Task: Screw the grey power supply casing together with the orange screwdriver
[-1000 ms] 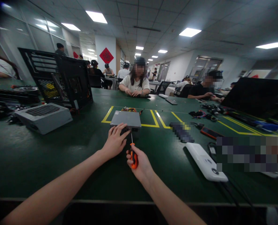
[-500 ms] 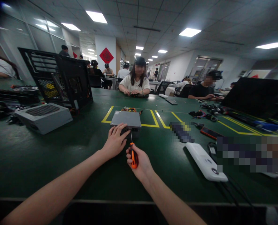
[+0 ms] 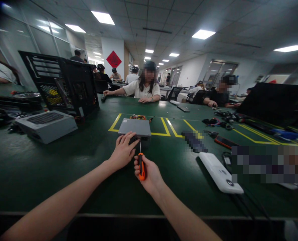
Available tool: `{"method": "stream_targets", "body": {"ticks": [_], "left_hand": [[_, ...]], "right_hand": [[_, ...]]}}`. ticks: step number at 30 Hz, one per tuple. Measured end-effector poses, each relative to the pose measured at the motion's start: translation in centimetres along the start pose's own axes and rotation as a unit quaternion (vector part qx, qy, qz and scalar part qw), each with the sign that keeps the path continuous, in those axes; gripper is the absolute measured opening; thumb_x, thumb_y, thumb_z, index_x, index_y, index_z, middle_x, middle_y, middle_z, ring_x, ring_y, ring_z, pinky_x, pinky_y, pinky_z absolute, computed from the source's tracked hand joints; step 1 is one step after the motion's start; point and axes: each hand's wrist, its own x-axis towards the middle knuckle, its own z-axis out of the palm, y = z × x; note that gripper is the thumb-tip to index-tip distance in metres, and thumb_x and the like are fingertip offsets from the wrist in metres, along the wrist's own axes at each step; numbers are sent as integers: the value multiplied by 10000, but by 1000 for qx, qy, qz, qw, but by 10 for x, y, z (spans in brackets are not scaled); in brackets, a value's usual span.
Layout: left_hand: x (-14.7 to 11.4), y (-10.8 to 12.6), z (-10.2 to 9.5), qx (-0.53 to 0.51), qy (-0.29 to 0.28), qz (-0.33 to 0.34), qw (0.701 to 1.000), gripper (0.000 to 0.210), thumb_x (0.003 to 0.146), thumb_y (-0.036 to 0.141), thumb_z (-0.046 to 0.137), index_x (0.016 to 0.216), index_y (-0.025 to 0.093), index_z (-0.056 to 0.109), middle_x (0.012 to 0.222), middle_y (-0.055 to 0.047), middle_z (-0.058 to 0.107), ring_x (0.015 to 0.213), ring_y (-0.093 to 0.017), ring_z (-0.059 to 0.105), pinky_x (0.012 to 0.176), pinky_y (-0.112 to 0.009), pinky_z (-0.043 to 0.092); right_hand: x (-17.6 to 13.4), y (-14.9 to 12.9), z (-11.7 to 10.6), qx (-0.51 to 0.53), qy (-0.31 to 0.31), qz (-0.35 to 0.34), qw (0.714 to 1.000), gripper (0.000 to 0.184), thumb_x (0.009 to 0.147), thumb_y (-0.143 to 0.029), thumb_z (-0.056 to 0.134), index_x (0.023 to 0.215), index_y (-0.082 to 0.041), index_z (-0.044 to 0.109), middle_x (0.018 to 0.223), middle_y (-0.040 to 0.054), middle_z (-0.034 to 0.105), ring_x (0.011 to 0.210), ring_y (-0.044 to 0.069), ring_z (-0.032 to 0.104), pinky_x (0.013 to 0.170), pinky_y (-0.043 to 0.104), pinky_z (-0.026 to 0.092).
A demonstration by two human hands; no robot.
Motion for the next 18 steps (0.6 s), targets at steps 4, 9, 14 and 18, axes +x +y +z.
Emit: {"method": "stream_targets", "body": {"ticks": [4, 9, 14, 18], "left_hand": [[0, 0, 0, 1, -1, 2, 1000, 417, 768, 130, 445, 1171, 218, 510, 1355, -92, 334, 1285, -251, 225, 1027, -470, 211], [0, 1, -1, -1, 0, 5, 1000, 421, 762, 121, 445, 1168, 215, 511, 1357, -94, 333, 1281, -257, 233, 1023, -475, 214], [0, 1, -1, 8, -2, 5, 1000, 422, 764, 130, 451, 1172, 217, 508, 1359, -94, 332, 1284, -257, 229, 1021, -472, 219], [0, 1, -1, 9, -2, 7, 1000, 430, 759, 126, 456, 1177, 214, 505, 1361, -96, 327, 1283, -259, 227, 1019, -471, 218]], "right_hand": [[0, 0, 0, 4, 7, -16, 1000, 184, 855, -228, 430, 793, -102, 549, 634, 38, 528, 440, 41, 431, 333, 102, 317], [0, 0, 2, 2, 8, -6, 1000, 169, 847, -206, 440, 743, -107, 529, 628, 36, 526, 440, 38, 426, 336, 99, 322], [-1, 0, 1, -6, 2, 5, 1000, 239, 876, -251, 391, 828, -86, 558, 612, 30, 508, 445, 48, 436, 341, 109, 347], [-1, 1, 0, -2, 13, -14, 1000, 168, 845, -232, 461, 763, -108, 538, 638, 29, 515, 445, 34, 424, 313, 87, 290]]}}
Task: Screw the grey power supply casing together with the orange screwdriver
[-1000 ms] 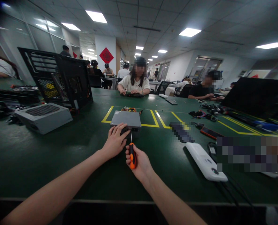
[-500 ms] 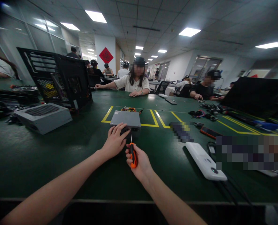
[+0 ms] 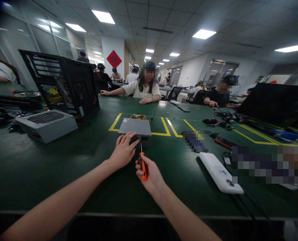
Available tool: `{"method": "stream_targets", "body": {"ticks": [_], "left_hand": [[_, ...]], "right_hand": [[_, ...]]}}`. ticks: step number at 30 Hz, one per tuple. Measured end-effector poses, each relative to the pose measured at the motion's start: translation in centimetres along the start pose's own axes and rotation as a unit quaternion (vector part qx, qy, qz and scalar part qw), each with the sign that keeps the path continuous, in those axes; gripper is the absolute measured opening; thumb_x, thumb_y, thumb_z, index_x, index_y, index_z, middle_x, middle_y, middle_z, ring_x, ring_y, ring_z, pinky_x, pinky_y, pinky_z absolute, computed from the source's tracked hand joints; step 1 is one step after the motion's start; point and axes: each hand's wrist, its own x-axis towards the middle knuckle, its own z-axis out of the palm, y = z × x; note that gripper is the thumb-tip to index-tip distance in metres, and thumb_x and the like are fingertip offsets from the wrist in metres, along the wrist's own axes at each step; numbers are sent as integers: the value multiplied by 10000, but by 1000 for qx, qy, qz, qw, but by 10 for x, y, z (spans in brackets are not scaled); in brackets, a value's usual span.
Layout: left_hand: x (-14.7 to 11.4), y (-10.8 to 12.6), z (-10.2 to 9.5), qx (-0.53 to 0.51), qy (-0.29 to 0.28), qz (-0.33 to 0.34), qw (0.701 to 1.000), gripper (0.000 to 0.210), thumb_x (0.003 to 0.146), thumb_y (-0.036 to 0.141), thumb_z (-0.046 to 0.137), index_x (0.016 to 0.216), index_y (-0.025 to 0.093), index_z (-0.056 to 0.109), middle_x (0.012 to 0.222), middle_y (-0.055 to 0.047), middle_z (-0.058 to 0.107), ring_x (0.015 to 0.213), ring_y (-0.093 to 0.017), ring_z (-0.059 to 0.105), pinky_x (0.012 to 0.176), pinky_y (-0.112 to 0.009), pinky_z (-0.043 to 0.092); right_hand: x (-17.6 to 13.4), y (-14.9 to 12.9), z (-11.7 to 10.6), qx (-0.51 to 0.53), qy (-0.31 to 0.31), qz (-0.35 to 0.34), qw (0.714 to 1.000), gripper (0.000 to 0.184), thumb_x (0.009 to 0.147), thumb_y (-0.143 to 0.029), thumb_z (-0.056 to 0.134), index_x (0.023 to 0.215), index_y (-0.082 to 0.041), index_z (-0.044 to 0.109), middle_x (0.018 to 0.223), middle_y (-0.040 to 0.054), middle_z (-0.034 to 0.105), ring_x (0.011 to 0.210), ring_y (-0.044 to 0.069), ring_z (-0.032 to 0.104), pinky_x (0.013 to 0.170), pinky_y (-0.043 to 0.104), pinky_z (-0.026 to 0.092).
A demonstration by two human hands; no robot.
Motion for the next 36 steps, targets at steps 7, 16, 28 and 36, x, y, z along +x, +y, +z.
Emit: {"method": "stream_targets", "body": {"ticks": [7, 16, 28, 36], "left_hand": [[0, 0, 2, 1, 5, -2, 1000, 442, 751, 116, 457, 1178, 223, 504, 1354, -91, 338, 1277, -253, 237, 1017, -464, 222], [0, 0, -1, 11, 2, 0, 1000, 427, 764, 120, 442, 1175, 213, 510, 1352, -100, 341, 1278, -257, 236, 1008, -463, 233], [4, 1, -4, 57, -15, 18, 998, 398, 747, 112, 455, 1115, 230, 553, 1404, -83, 278, 1256, -276, 262, 954, -449, 292], [6, 6, -6, 78, -30, 14, 996, 324, 729, 117, 482, 1022, 199, 593, 1378, -107, 310, 1249, -287, 260, 951, -469, 287]], "right_hand": [[0, -1, 1, -10, -3, 21, 1000, 256, 886, -252, 372, 804, -90, 553, 620, 43, 521, 454, 54, 450, 351, 116, 360], [1, -1, 0, -7, 2, 10, 1000, 205, 873, -237, 405, 788, -104, 535, 643, 37, 523, 465, 46, 454, 353, 108, 339], [3, 0, -1, -30, 7, 4, 1000, 192, 868, -229, 413, 782, -104, 532, 631, 26, 523, 452, 46, 448, 356, 120, 341], [1, -1, -2, -40, 11, -11, 999, 99, 828, -213, 483, 778, -133, 515, 615, 5, 520, 423, 35, 418, 313, 104, 268]]}}
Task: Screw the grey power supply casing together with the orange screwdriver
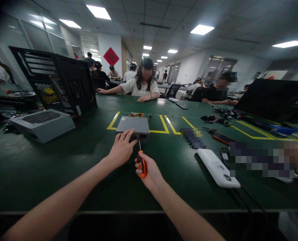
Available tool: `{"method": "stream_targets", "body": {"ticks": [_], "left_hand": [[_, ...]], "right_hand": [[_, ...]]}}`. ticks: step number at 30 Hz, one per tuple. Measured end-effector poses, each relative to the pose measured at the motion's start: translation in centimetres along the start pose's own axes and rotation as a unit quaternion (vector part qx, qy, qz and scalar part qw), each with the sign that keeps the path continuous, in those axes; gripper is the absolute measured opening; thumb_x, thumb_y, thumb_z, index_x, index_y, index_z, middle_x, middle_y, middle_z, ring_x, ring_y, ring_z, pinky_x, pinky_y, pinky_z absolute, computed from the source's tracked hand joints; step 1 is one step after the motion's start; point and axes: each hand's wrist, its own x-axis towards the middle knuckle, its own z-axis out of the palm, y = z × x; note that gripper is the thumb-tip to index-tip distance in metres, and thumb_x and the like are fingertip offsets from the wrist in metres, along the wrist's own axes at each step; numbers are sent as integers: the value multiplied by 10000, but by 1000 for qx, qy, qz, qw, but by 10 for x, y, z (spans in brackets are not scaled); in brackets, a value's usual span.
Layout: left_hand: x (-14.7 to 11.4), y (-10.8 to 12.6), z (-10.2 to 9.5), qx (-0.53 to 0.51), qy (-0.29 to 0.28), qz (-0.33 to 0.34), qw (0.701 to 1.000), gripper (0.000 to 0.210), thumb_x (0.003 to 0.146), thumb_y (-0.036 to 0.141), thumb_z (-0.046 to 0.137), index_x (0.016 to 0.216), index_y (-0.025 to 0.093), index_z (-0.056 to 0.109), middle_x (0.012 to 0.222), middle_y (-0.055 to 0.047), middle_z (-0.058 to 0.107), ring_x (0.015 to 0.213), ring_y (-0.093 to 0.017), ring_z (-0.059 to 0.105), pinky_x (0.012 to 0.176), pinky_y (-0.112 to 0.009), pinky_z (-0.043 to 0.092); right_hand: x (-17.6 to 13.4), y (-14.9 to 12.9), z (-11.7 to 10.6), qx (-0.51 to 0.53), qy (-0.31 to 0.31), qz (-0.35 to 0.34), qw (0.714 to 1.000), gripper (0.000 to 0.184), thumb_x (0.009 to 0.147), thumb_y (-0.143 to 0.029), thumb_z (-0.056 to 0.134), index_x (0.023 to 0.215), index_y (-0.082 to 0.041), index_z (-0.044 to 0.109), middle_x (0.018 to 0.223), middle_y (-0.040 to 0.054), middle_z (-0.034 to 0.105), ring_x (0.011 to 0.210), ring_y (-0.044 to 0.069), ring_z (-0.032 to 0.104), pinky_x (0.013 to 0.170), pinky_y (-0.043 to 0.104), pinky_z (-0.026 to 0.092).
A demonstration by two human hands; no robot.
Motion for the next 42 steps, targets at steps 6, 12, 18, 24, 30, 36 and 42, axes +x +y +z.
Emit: {"method": "stream_targets", "body": {"ticks": [6, 12, 18, 24, 30, 36, 42], "left_hand": [[-3, 1, -5, 3, -2, -7, 1000, 322, 733, 99, 470, 1014, 195, 595, 1370, -116, 315, 1248, -288, 264, 958, -472, 284], [-7, 1, -9, 9, -7, -4, 1000, 313, 755, 120, 463, 1033, 198, 586, 1375, -117, 309, 1257, -284, 257, 967, -477, 281], [-7, -2, -11, -26, 7, -3, 1000, 322, 773, 147, 456, 1068, 199, 573, 1366, -106, 337, 1252, -277, 279, 976, -471, 290], [-5, -7, -8, -40, 17, -8, 999, 259, 782, 161, 449, 994, 173, 599, 1319, -100, 385, 1265, -275, 258, 1052, -509, 166], [0, -5, -5, -23, 19, 1, 1000, 228, 775, 169, 464, 949, 134, 608, 1263, -138, 408, 1212, -288, 312, 1034, -458, 252], [-1, -1, -6, 7, 16, -2, 1000, 219, 781, 195, 464, 941, 138, 602, 1253, -142, 408, 1192, -305, 324, 1019, -463, 259], [-2, 3, -7, 11, 17, -14, 1000, 225, 788, 205, 456, 955, 144, 593, 1233, -147, 415, 1190, -309, 324, 976, -445, 304]], "right_hand": [[-2, 0, -1, -6, -3, 9, 1000, 155, 849, -214, 450, 752, -114, 518, 611, 18, 526, 432, 40, 438, 339, 110, 323], [-5, -1, 2, -2, -24, 29, 999, 240, 881, -248, 380, 809, -94, 549, 604, 28, 514, 426, 43, 422, 333, 110, 314], [-4, 0, 2, 3, -19, 22, 1000, 159, 846, -204, 455, 739, -113, 530, 628, 28, 528, 443, 36, 433, 352, 102, 321], [-6, 0, 2, -9, -31, 37, 999, 261, 878, -258, 387, 800, -85, 567, 600, 25, 510, 424, 43, 425, 340, 115, 314], [-3, 1, -1, -13, -33, 27, 999, 208, 860, -239, 423, 769, -102, 550, 592, 10, 507, 412, 36, 408, 326, 111, 283], [-5, 1, 0, -17, -34, 27, 999, 197, 860, -237, 420, 771, -107, 537, 592, 14, 511, 408, 38, 411, 322, 112, 288], [-5, 4, 0, -31, -22, 4, 999, 75, 779, -150, 544, 725, -132, 494, 600, 7, 524, 405, 26, 408, 298, 89, 248]]}}
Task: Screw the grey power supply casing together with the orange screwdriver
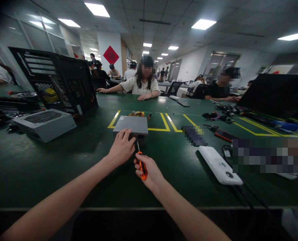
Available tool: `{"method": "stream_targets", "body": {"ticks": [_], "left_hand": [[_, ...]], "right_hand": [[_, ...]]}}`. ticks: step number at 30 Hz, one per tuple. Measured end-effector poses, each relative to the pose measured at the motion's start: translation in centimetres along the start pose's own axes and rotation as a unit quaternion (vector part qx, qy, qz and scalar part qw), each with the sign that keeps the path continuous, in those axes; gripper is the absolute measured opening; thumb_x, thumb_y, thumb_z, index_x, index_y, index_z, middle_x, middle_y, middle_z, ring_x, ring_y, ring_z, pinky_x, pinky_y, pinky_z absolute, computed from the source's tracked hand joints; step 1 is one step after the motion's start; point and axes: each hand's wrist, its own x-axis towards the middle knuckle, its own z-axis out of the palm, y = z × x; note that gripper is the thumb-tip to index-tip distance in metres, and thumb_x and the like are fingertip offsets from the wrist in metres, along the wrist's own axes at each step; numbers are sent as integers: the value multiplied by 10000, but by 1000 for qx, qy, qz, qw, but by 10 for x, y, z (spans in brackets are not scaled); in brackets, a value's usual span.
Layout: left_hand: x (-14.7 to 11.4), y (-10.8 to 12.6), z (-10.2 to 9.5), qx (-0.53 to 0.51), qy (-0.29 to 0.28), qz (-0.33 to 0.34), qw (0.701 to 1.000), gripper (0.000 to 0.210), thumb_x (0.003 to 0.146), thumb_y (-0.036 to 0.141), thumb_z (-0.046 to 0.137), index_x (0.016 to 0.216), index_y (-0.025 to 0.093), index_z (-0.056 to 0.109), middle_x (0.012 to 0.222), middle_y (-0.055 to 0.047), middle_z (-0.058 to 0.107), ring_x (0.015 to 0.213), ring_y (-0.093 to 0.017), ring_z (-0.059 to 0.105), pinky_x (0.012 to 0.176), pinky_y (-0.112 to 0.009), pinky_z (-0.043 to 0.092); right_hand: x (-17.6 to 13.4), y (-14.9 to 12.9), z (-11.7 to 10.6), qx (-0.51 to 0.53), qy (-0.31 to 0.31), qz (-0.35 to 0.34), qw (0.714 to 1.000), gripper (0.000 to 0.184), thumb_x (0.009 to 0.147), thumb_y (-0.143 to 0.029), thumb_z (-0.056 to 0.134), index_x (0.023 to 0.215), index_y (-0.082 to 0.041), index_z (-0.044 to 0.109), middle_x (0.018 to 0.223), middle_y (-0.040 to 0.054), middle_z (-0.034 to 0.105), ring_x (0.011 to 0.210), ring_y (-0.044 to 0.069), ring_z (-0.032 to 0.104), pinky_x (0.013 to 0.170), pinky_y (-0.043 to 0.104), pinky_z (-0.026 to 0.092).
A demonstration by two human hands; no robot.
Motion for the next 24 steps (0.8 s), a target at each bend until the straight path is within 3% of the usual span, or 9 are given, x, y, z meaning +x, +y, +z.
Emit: {"method": "stream_targets", "body": {"ticks": [7, 13, 17, 21, 24], "left_hand": [[-1, 3, -1, -8, -2, -21, 1000, 220, 786, 180, 449, 945, 156, 599, 1225, -143, 429, 1173, -302, 344, 957, -463, 307], [-8, -3, -2, -31, 2, -19, 999, 208, 765, 175, 484, 937, 181, 601, 1277, -117, 393, 1229, -302, 284, 1036, -569, 115], [-9, -6, -3, -44, -1, -12, 999, 216, 748, 156, 500, 936, 182, 604, 1287, -116, 387, 1242, -301, 271, 1039, -591, 71], [-9, -7, -6, -50, -5, -5, 999, 236, 757, 174, 504, 975, 180, 595, 1300, -121, 376, 1254, -298, 258, 1042, -586, 75], [-11, -8, -7, -54, -10, 0, 998, 266, 773, 193, 496, 1024, 192, 583, 1316, -113, 362, 1264, -292, 245, 1042, -583, 75]], "right_hand": [[0, 1, -2, -12, 1, -15, 1000, 114, 769, -158, 569, 696, -144, 482, 575, -9, 514, 391, 25, 394, 296, 93, 261], [-3, 0, 2, -5, -10, 12, 1000, 173, 844, -236, 472, 734, -117, 531, 597, 19, 534, 434, 40, 450, 372, 116, 369], [-3, -1, 3, 6, -20, 20, 1000, 283, 884, -286, 379, 774, -100, 562, 581, 27, 518, 417, 43, 422, 335, 113, 327], [-1, 0, -1, 18, -12, 0, 1000, 139, 826, -220, 497, 732, -124, 534, 611, 21, 529, 426, 31, 417, 318, 90, 275], [-1, 2, -3, 10, -10, 4, 1000, 138, 818, -208, 510, 718, -116, 533, 612, 25, 533, 434, 34, 429, 333, 97, 305]]}}
